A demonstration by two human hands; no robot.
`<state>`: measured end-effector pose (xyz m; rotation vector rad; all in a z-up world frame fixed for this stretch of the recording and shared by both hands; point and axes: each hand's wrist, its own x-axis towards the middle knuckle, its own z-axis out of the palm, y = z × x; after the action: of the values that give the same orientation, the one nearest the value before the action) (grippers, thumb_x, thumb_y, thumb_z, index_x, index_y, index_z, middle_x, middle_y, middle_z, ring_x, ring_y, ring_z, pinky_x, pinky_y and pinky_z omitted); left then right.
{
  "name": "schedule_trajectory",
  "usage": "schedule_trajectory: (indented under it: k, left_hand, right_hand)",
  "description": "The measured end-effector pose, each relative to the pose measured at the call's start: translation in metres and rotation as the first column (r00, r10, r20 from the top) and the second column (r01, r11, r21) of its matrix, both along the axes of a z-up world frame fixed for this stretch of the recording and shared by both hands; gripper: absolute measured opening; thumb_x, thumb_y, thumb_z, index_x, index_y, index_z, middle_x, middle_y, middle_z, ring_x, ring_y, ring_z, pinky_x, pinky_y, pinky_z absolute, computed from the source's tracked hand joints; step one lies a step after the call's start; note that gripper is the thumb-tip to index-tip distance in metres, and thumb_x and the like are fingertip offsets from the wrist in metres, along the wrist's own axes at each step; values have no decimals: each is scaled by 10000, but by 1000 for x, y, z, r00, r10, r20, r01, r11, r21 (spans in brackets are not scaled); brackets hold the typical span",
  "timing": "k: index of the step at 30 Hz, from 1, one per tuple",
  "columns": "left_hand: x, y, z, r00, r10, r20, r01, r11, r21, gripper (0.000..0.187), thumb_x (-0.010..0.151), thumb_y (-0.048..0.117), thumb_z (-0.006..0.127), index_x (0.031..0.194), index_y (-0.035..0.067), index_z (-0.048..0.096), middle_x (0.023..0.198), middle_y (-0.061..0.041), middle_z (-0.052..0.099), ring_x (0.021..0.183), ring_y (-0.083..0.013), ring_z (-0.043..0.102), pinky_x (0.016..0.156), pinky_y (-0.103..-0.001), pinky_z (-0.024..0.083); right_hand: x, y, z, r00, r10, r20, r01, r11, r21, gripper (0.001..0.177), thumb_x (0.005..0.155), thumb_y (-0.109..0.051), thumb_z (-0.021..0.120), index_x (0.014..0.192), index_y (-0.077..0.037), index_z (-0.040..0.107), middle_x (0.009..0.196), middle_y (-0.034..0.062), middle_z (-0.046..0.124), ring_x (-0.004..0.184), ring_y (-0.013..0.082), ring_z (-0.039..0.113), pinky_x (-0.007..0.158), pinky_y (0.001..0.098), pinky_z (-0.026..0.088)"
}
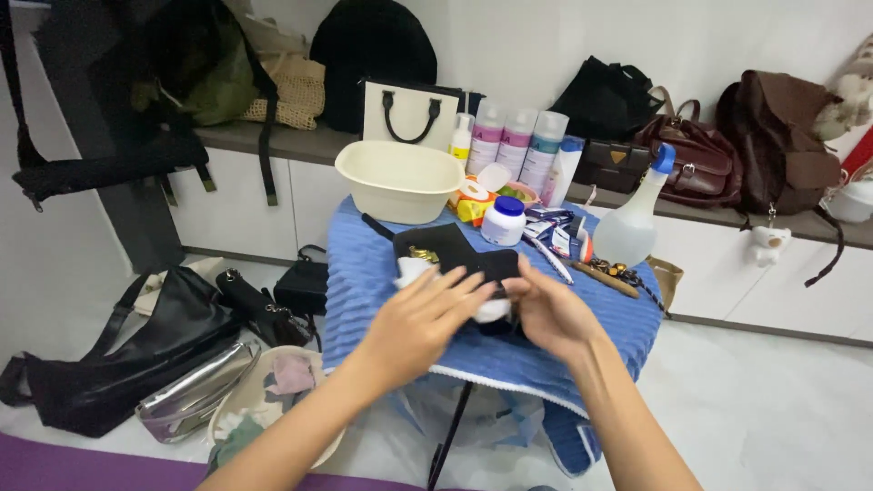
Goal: The person is cleaning a black leather handbag, using a white cloth and cleaning solution to wipe down the exterior surfaces, the interior lining, and the metal hardware.
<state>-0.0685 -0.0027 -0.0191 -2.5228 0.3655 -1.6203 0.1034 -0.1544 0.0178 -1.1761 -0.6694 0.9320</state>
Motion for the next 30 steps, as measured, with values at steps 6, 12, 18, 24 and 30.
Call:
schedule_trajectory:
  k: [6,12,18,24,30]
  left_hand:
    - [-34,21,4,976,49,213,102,759,-643,519,1051,85,446,1539,-23,304,1301,-202,684,1144,-317,683,919,-486,571]
    - [27,-38,27,986,162,28,-153,967,-206,412,946,129,581,1319,287,655,1457,27,611,1452,-327,451,1130,-842,127]
    - [62,-32,27,924,326,199,-248,909,-335,414,908,85,640,1318,36,663,1513,-281,494,1461,-420,415,1155,-704,233]
    - [79,7,18,978,118,172,-17,867,-497,561,917,17,509,1478,35,509,1502,-215,531,1422,-474,440,1180,-625,284]
    - [81,-17,-9,978,144,150,-147,989,12,422,979,106,531,1392,92,614,1471,-130,594,1393,-317,542,1127,-589,380]
  right_hand:
    - [13,15,-31,975,-202,96,193,976,97,248,954,-167,685,1086,40,721,1005,135,720,984,236,668,957,410,496]
    - [31,37,-62,973,-222,-70,233,919,318,181,966,-175,648,1076,-47,714,1089,153,730,1083,296,697,994,499,524]
    - [3,33,-67,937,-256,-237,322,897,304,275,1038,-207,548,1210,-31,671,1198,219,693,1123,393,664,999,592,503]
    - [-10,36,-61,939,-201,-279,278,922,271,312,1033,-218,555,1222,-14,697,1177,192,722,1092,327,683,1030,491,491]
    - [23,30,-97,925,-198,-324,298,906,299,234,1001,-195,597,1164,-78,716,1121,143,730,1068,309,692,987,490,520]
